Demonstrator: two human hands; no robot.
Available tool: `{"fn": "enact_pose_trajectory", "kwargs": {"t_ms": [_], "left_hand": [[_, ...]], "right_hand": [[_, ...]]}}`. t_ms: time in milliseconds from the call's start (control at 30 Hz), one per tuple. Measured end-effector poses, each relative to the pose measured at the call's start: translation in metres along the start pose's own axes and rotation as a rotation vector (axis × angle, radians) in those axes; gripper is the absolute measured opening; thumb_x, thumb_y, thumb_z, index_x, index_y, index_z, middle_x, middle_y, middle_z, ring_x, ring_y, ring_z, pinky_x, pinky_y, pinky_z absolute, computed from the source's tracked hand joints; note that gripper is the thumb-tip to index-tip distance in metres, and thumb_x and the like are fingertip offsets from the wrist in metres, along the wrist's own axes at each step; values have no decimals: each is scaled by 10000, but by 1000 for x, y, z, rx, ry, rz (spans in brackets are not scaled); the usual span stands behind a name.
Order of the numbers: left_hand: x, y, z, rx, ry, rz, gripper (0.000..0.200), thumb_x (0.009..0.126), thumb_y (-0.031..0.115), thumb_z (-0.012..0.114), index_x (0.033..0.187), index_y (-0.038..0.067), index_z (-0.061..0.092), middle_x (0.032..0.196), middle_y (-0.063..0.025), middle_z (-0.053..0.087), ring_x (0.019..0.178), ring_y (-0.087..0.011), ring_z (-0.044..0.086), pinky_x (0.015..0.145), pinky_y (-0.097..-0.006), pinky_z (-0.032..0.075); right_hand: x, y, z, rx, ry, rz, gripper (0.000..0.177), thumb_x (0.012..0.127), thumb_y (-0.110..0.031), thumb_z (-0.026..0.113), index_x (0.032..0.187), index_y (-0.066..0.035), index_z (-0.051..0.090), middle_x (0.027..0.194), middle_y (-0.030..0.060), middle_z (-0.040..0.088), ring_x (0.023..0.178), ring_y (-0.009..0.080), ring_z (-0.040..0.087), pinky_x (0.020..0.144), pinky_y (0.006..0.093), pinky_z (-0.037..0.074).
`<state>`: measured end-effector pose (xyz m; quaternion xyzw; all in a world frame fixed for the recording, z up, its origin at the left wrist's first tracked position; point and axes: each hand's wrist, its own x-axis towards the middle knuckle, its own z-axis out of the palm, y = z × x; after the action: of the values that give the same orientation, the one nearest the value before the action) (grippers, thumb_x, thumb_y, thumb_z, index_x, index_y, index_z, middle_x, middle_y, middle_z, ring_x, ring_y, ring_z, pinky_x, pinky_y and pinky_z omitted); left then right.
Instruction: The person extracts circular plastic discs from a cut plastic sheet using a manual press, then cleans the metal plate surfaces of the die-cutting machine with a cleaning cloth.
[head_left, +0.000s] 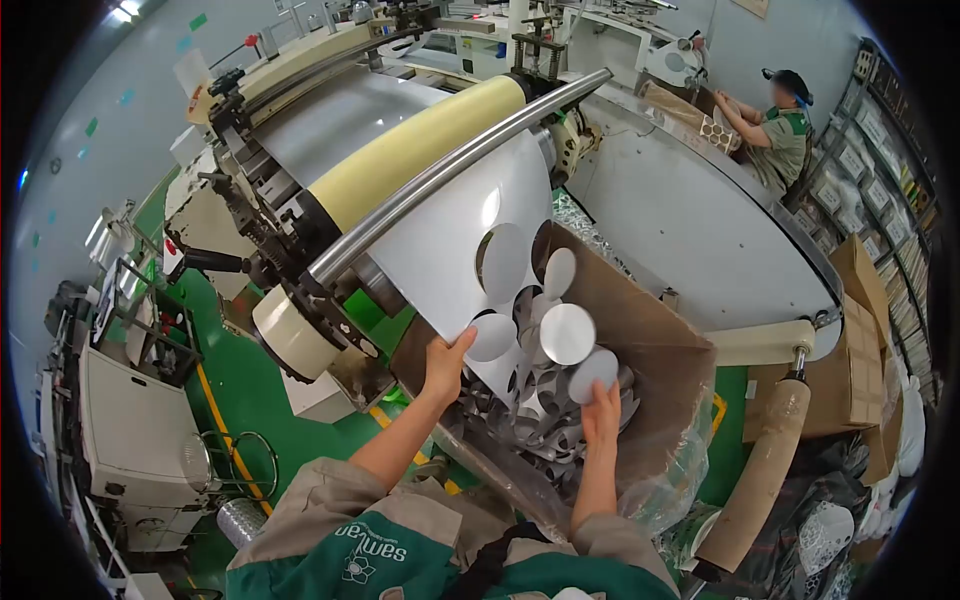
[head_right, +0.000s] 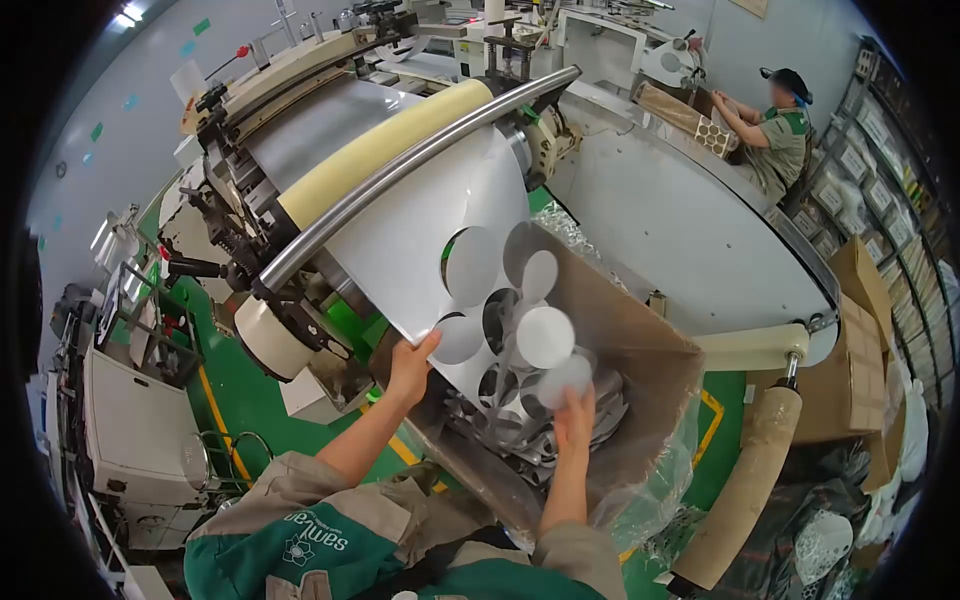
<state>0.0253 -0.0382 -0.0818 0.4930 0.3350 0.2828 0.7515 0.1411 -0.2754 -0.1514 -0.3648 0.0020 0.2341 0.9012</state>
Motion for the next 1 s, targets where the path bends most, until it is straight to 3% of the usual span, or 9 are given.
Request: {"fn": "enact_pose_trajectory", "kwargs": {"t_ms": [133, 233, 267, 300, 367, 600, 700, 867, 1000], "left_hand": [[-10, 0, 3, -13, -123, 4, 234, 815, 256, 681, 920, 48, 662, 685, 76, 535, 566, -4, 381, 489, -198, 282], [-13, 29, 5, -34, -97, -24, 340, 824, 225, 665, 1091, 42, 562, 840, -1, 594, 699, -62, 514, 594, -210, 389], [-12, 42, 9, -57, -53, -18, 371, 826, 216, 662, 1124, 37, 534, 875, -16, 602, 732, -77, 537, 622, -220, 412], [-7, 54, 8, 0, 33, 40, 465, 842, 210, 635, 1223, 35, 432, 1138, -69, 540, 959, -128, 552, 822, -272, 441], [19, 51, -3, -67, 48, 237, 371, 837, 194, 642, 1144, 28, 519, 1071, -40, 582, 965, -123, 539, 843, -277, 414], [-12, 38, 6, -11, -95, 116, 164, 826, 142, 653, 919, 9, 633, 877, -6, 627, 795, -75, 535, 725, -248, 417], [0, 2, -21, 166, -295, -83, 229, 821, 152, 660, 982, 2, 602, 928, -25, 619, 830, -94, 549, 745, -254, 428], [7, 84, 0, -200, -24, 137, 328, 845, 157, 633, 1100, -19, 524, 1037, -73, 598, 938, -136, 562, 826, -273, 439], [35, 79, -19, -183, -49, 225, 252, 884, 170, 580, 1079, 11, 552, 1040, -66, 610, 981, -149, 560, 878, -301, 427]], "right_hand": [[36, 4, 109, -646, -559, 20, 484, 802, -51, 618, 1251, 10, 449, 1240, 118, 497, 1032, 165, 537, 893, 303, 417], [54, 28, 80, -548, -485, 328, 429, 816, -85, 622, 1210, 20, 490, 1215, 110, 526, 1020, 175, 546, 901, 309, 418], [46, 32, 56, -288, -350, 297, 390, 840, -115, 612, 1191, 14, 501, 1159, 92, 563, 1020, 183, 552, 898, 328, 426], [39, 34, 24, -54, -196, 331, 343, 847, -151, 623, 1152, -25, 529, 1106, 56, 581, 1025, 200, 550, 912, 364, 421], [25, 26, -18, 141, 176, 316, 341, 853, -132, 606, 1169, -37, 518, 1122, 56, 575, 1057, 214, 539, 931, 376, 412], [41, -10, 159, -449, -585, -24, 401, 825, -83, 619, 1196, 16, 503, 1126, 78, 570, 1033, 162, 515, 899, 286, 389], [55, 12, 137, -641, -575, 216, 365, 830, -77, 614, 1173, 8, 521, 1128, 76, 569, 1032, 173, 531, 887, 302, 414], [52, 18, 38, 59, 8, 49, 415, 859, -35, 553, 1254, -16, 429, 1210, 123, 516, 1097, 236, 521, 953, 387, 416], [49, -20, 155, -309, -349, -68, 546, 774, -36, 640, 1270, -5, 414, 1239, 125, 484, 1085, 200, 517, 958, 350, 398]]}}
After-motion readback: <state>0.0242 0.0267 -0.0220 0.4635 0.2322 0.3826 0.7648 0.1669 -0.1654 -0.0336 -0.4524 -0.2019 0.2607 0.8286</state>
